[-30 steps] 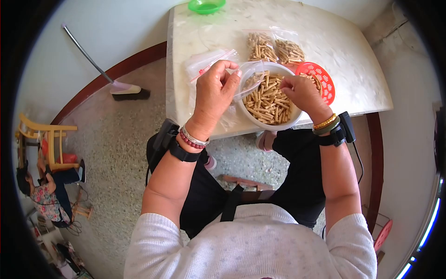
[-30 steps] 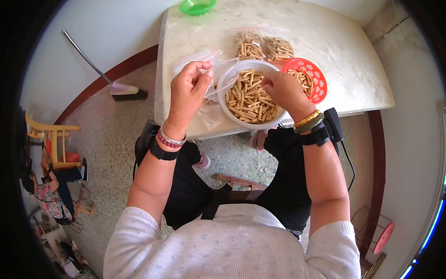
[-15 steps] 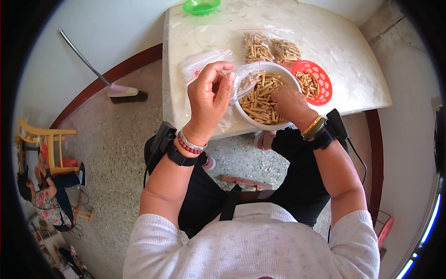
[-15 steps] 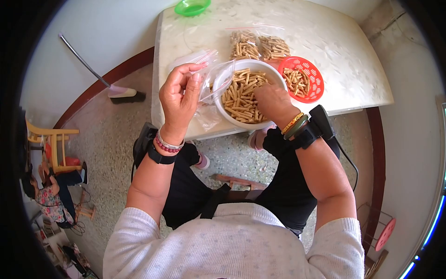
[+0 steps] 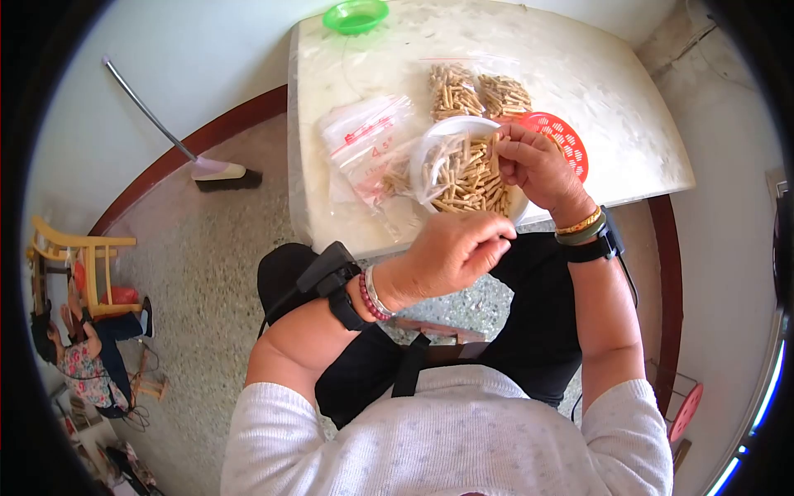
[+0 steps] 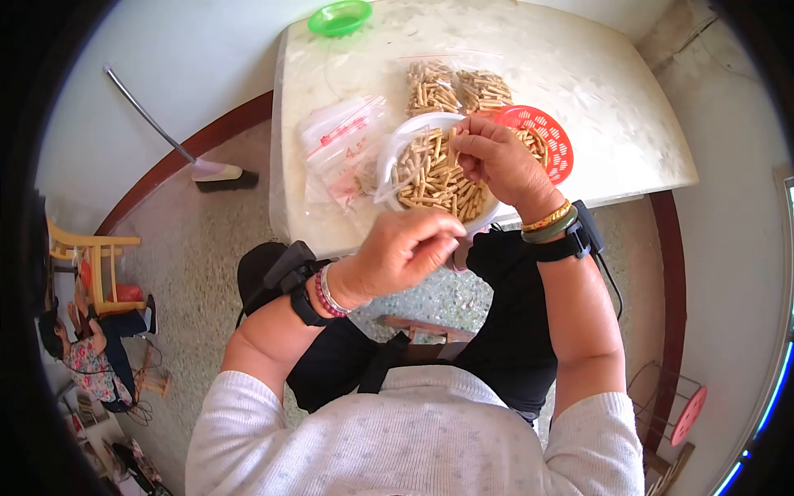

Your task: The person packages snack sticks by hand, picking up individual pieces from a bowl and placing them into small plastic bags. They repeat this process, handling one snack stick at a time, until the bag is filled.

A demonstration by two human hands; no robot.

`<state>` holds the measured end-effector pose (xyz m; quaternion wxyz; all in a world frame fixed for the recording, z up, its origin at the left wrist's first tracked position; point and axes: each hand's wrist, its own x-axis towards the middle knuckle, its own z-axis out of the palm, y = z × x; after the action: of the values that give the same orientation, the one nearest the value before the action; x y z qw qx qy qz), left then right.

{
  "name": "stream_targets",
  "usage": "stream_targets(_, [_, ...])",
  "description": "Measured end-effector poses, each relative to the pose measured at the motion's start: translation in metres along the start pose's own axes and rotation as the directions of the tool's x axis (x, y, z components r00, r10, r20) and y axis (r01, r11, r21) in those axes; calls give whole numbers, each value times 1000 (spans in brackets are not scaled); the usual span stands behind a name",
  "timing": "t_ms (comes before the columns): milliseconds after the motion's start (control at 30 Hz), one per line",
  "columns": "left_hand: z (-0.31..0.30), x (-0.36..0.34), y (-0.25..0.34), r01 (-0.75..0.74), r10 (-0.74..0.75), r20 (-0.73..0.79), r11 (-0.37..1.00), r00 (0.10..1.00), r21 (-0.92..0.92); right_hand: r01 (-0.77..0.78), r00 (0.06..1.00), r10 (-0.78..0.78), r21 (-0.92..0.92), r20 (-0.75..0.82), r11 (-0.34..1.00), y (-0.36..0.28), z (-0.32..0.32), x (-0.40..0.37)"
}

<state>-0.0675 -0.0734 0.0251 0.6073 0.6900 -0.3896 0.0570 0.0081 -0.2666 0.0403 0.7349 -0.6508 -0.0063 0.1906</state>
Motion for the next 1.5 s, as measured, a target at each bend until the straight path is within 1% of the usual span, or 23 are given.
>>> stream_targets(33, [5,-2,-3,8,-10,84,1000,996,22,-12,1000,12,104,7,995,-1,0,0])
stream_targets(67, [12,-6,-8,49,-49,104,999,993,1,-26,1000,23,206,16,978,-1,-1,0])
stream_targets(133, [17,-10,-13,95,-92,119,995,989,-17,-53,999,50,255,16,966,-2,0,0])
stream_targets(200, [15,-9,-20,456,-431,153,863,889,-216,-73,997,72,305,17,949,-1,-1,2])
stream_targets(233, [12,-6,-24,456,-431,155,864,889,-213,-77,997,70,270,35,960,2,-3,2])
stream_targets(300, [4,-1,-35,534,-565,82,710,821,-459,-76,997,67,239,44,968,4,-4,1])
stream_targets(333, [4,-1,-41,537,-594,58,674,802,-507,-76,997,71,164,40,984,4,-1,-1])
stream_targets(400, [3,-1,-46,550,-620,63,640,782,-537,-81,996,79,43,43,996,8,4,-3])
stream_targets(467, [2,-1,-47,581,-669,72,581,740,-570,-93,993,92,12,68,996,10,11,-4])
stream_targets(500, [2,-1,-48,582,-670,71,581,739,-569,-102,991,104,-22,89,995,10,13,-5])
stream_targets(600, [4,-6,-56,632,-701,73,586,709,-508,-96,988,88,55,128,994,16,9,0])
stream_targets(667, [3,-9,-60,627,-715,103,525,692,-575,-88,988,74,100,135,991,17,9,0])
stream_targets(767, [-3,-3,-54,606,-693,138,496,708,-622,-83,995,72,194,64,977,12,12,-2])
stream_targets(867, [-4,-1,-54,623,-707,161,464,689,-630,-96,992,78,188,101,977,14,10,-4])
stream_targets(933, [-5,-3,-56,614,-695,174,456,698,-644,-49,973,18,132,231,990,18,8,-2])
stream_targets(1000, [-6,-3,-58,604,-681,184,451,708,-657,-45,971,24,84,238,995,19,9,-1])
stream_targets(1067, [-8,-3,-58,572,-679,122,491,724,-657,-38,970,29,36,240,999,18,9,-1])
stream_targets(1167, [-11,0,-56,572,-714,57,507,698,-645,-47,982,44,14,183,999,15,11,-3])
stream_targets(1233, [-11,0,-56,554,-713,41,506,700,-661,-69,996,55,207,75,976,13,7,-3])
stream_targets(1267, [-10,0,-56,535,-711,25,505,702,-677,-69,996,55,207,74,976,11,6,-4])
stream_targets(1333, [-6,1,-52,508,-698,-4,525,716,-683,-131,988,150,329,-35,935,6,3,-5])
stream_targets(1467, [-4,2,-49,454,-655,-60,584,754,-673,-212,972,233,314,-29,925,0,-1,-6])
stream_targets(1500, [-3,3,-50,454,-655,-61,584,754,-673,-202,978,209,220,-10,954,0,0,-7])
